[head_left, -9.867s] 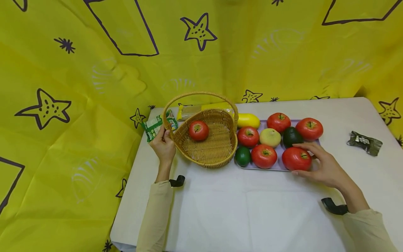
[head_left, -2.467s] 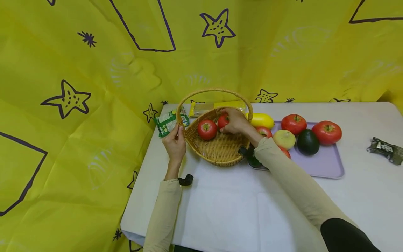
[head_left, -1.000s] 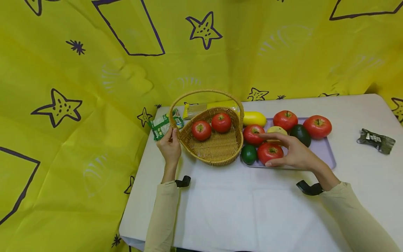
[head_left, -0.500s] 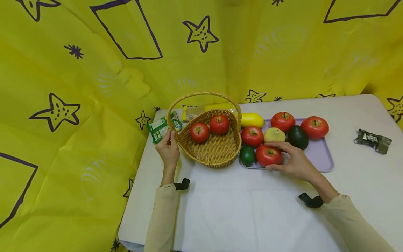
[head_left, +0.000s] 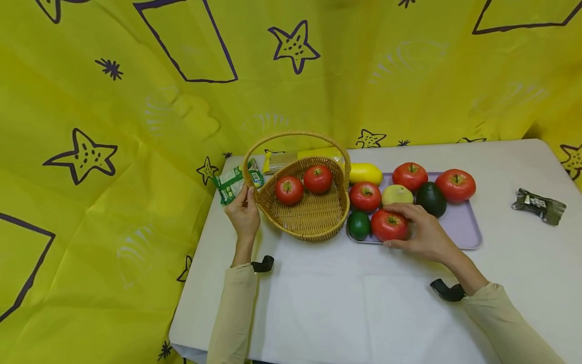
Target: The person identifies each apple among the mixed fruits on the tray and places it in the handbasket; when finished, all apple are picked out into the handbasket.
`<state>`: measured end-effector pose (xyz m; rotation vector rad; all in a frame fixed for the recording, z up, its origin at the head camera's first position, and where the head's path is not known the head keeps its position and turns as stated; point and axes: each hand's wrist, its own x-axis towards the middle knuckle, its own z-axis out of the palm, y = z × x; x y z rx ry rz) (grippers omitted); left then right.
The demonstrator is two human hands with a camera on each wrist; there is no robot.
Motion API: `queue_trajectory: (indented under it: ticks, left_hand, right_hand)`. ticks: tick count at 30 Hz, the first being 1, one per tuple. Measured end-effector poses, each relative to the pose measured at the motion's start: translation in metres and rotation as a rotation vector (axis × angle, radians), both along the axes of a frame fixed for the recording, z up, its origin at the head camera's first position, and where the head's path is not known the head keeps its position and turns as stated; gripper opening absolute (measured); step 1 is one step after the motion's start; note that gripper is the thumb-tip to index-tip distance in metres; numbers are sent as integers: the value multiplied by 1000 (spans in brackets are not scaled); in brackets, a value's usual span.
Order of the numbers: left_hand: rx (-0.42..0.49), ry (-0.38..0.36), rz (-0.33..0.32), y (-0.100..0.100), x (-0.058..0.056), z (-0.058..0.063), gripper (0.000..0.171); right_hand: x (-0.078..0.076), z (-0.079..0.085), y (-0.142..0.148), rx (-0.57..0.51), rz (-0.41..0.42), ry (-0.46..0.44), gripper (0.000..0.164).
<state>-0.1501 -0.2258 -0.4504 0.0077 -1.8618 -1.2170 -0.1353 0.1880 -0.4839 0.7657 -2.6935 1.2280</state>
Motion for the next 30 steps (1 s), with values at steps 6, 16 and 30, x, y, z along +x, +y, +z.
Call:
queue_trajectory:
  ticks: [6, 16, 30]
  left_hand:
    - [-9, 1, 7, -12, -13, -20, 24]
    - [-7, -18, -4, -20, -13, -29, 26]
    - [8, -5, -13, -1, 2, 2, 25]
  right_hand:
    - [0, 0, -5, 31, 6, 14, 86]
    - [4, -2, -15, 32, -67, 64, 83]
    - [13, 12, -9, -46, -120, -9, 85]
